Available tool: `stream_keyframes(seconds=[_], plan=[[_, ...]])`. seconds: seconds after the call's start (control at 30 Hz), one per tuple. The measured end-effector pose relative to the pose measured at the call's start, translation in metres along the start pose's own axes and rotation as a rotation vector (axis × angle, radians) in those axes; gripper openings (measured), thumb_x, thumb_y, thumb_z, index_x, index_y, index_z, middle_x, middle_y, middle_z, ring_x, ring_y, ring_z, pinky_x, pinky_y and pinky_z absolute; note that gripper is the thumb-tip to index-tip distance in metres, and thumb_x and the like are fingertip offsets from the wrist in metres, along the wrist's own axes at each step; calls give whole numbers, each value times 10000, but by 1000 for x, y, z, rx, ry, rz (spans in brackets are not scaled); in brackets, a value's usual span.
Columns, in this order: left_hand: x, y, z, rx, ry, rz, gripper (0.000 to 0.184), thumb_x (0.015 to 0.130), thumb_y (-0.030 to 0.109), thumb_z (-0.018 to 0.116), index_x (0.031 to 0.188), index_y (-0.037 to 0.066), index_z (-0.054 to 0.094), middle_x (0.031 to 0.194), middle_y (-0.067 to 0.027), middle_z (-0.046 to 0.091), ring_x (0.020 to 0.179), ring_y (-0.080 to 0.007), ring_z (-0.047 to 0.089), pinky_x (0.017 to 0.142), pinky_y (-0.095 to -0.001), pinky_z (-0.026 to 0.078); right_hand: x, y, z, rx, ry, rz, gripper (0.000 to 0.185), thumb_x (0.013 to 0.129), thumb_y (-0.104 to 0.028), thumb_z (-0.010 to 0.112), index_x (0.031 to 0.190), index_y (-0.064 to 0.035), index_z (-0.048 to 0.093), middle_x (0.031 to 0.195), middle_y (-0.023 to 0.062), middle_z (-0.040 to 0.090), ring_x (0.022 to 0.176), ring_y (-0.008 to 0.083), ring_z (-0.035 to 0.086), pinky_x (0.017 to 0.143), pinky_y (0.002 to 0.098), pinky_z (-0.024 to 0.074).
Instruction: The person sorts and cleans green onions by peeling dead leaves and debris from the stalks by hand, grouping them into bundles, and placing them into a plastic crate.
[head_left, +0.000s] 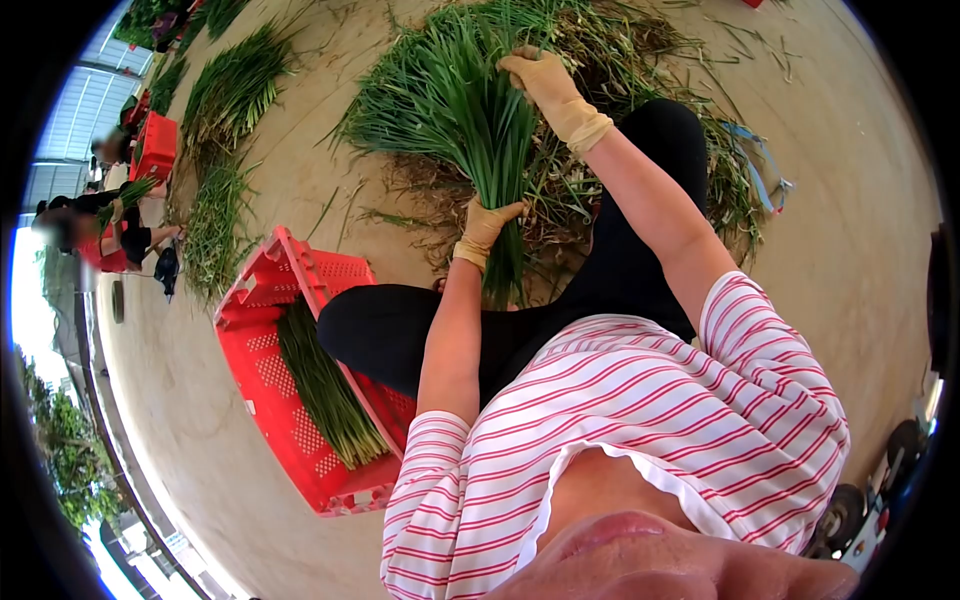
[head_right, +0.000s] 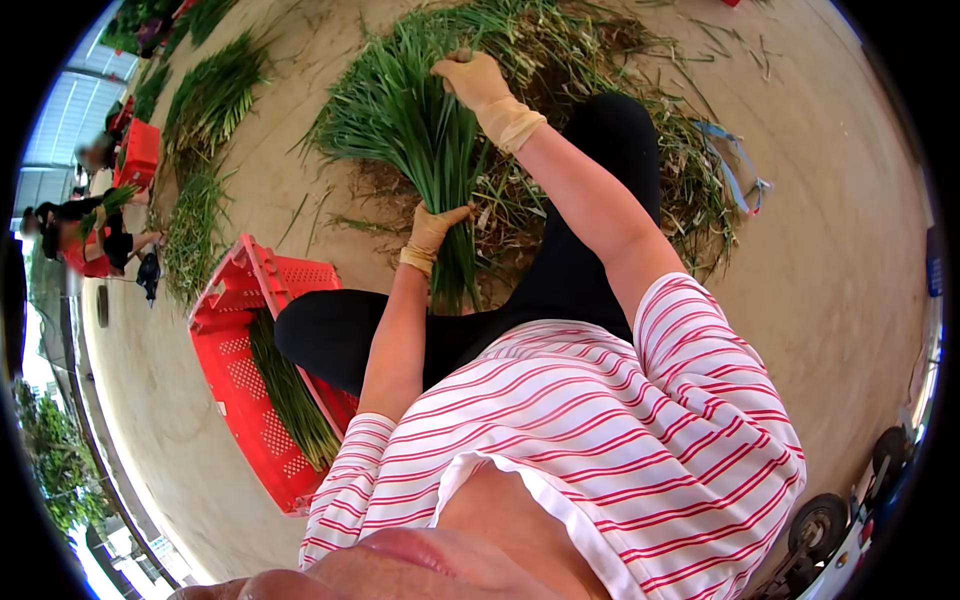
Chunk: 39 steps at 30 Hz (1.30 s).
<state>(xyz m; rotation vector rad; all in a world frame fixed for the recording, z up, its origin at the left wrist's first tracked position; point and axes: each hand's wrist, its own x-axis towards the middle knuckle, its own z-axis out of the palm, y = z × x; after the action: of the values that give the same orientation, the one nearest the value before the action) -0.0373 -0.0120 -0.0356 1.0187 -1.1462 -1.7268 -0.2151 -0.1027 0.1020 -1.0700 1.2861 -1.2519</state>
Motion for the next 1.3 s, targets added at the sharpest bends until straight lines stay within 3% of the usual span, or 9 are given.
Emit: stream_keyframes(seconds=[0.07, 0.17, 0.27, 0.4, 0.57, 0.67, 0.73, 0.83, 1.3], plan=[[-1, 2, 0, -16, -8, 11, 207, 724, 11, 684, 918, -33, 630, 831, -97, 658, 699, -167, 630, 639, -286, 518, -1, -5, -11, 294, 93, -107, 126, 848, -163, 583, 863, -39, 598, 657, 35, 591, 439, 89, 424, 435, 221, 332], [-3, 7, -3, -48, -28, -13, 195, 731, 10, 677, 915, -31, 629, 824, -97, 657, 694, -168, 632, 623, -295, 525, 14, -6, -44, 694, 139, -357, 209, 887, -196, 551, 1036, -50, 533, 744, 56, 617, 634, 134, 602, 482, 231, 463], [-2, 5, -7, -58, -47, -38, 186, 738, 12, 671, 915, -26, 629, 818, -95, 654, 690, -168, 633, 613, -299, 530, 19, -9, -60, 751, 167, -479, 284, 895, -216, 543, 1124, -59, 481, 802, 65, 630, 760, 165, 638, 525, 231, 505], [-3, 6, -3, -60, -47, -36, 178, 740, 22, 673, 908, -21, 630, 806, -90, 653, 689, -164, 634, 611, -295, 529, 17, -4, -52, 152, 213, -356, 122, 823, -142, 607, 911, -65, 643, 842, 17, 637, 748, 93, 601, 634, 233, 431], [-6, 8, -3, -13, -73, -24, 179, 736, 24, 677, 905, -16, 633, 812, -86, 656, 689, -164, 634, 613, -288, 525, 32, 9, -42, -337, 192, -224, 311, 774, -313, 665, 948, -54, 665, 808, 36, 649, 697, 127, 604, 669, 259, 461], [-9, 12, 0, -18, -72, -52, 181, 733, 22, 678, 905, -14, 634, 814, -85, 657, 688, -164, 634, 619, -283, 523, 27, 8, -39, -347, 123, -137, 323, 794, -306, 649, 980, -41, 645, 841, 39, 651, 647, 128, 616, 590, 254, 458], [-11, 15, 2, -40, -80, -87, 187, 731, 22, 679, 909, -15, 635, 810, -83, 657, 681, -161, 632, 620, -282, 521, 17, 4, -37, 13, 41, -78, 309, 814, -278, 631, 1009, -39, 620, 881, 36, 649, 621, 113, 626, 502, 238, 424], [-11, 16, 3, -10, -77, -89, 184, 731, 21, 678, 906, -16, 636, 805, -83, 658, 672, -162, 630, 618, -285, 520, 14, 2, -38, 102, 12, 6, 259, 828, -241, 616, 1000, -49, 605, 901, 30, 644, 608, 98, 628, 452, 224, 381], [-10, 14, 3, -17, -88, -56, 161, 735, 14, 670, 891, -11, 638, 795, -86, 657, 672, -162, 632, 611, -282, 519, 1, 1, -32, -69, -34, 0, 329, 790, -226, 653, 1027, -6, 590, 861, 45, 634, 601, 95, 604, 481, 240, 382]])
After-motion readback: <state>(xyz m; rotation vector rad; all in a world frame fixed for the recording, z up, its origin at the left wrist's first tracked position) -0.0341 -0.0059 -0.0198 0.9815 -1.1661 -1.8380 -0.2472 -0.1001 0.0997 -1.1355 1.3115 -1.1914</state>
